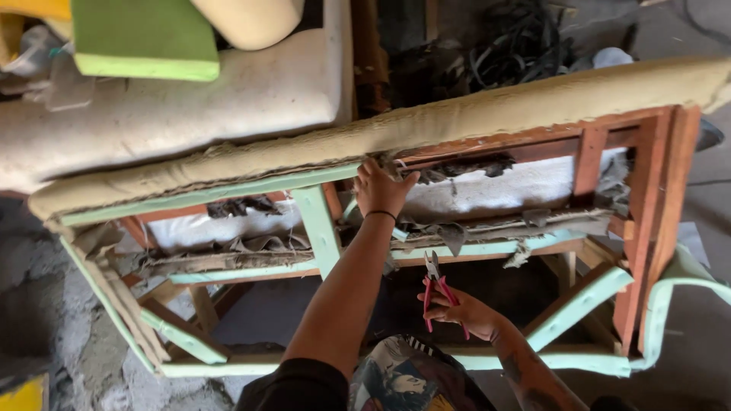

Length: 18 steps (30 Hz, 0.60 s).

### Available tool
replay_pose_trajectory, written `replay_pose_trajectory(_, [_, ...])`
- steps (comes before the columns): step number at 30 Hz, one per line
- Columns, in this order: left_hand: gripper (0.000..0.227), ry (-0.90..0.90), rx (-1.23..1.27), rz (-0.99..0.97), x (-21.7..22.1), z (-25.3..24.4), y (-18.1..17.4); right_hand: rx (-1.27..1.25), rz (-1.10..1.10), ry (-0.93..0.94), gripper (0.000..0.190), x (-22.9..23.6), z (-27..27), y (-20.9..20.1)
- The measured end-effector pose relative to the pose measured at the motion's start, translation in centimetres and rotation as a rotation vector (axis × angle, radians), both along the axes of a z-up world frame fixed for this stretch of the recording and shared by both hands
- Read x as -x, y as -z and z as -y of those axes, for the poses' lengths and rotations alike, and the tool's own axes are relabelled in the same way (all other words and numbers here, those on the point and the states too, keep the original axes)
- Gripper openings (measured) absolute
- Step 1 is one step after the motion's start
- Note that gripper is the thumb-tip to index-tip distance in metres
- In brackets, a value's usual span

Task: The person uses pliers to pull and remove fabric and staples from the wooden frame of a sofa. They work along the edge of the frame, detaching the material from the wood and foam.

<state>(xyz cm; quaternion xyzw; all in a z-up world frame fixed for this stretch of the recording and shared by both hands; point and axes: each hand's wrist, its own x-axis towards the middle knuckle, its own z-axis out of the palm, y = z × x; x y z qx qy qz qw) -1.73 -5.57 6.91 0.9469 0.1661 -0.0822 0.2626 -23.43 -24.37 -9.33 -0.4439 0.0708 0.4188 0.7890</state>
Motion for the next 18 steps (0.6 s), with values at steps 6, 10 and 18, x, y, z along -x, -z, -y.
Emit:
replay_pose_trajectory(6, [0.076, -0.175, 0.158, 0.072, -2.9, 0.6, 9.1, 0.097, 0.075, 0.074, 0.102, 1.3, 3.9, -0.2])
replay_pose_trajectory(10, [0.051, -0.186, 0.374, 0.014, -3.2, -0.1, 8.0, 0.121, 0.062, 0.179, 0.101, 1.2, 5.2, -0.3])
replay_pose_trajectory(18, [0.084, -0.308, 0.674, -0.220, -3.8, -2.4, 8.6, 0.085, 0.064, 0.315, 0.094, -2.7, 2.3, -2.2])
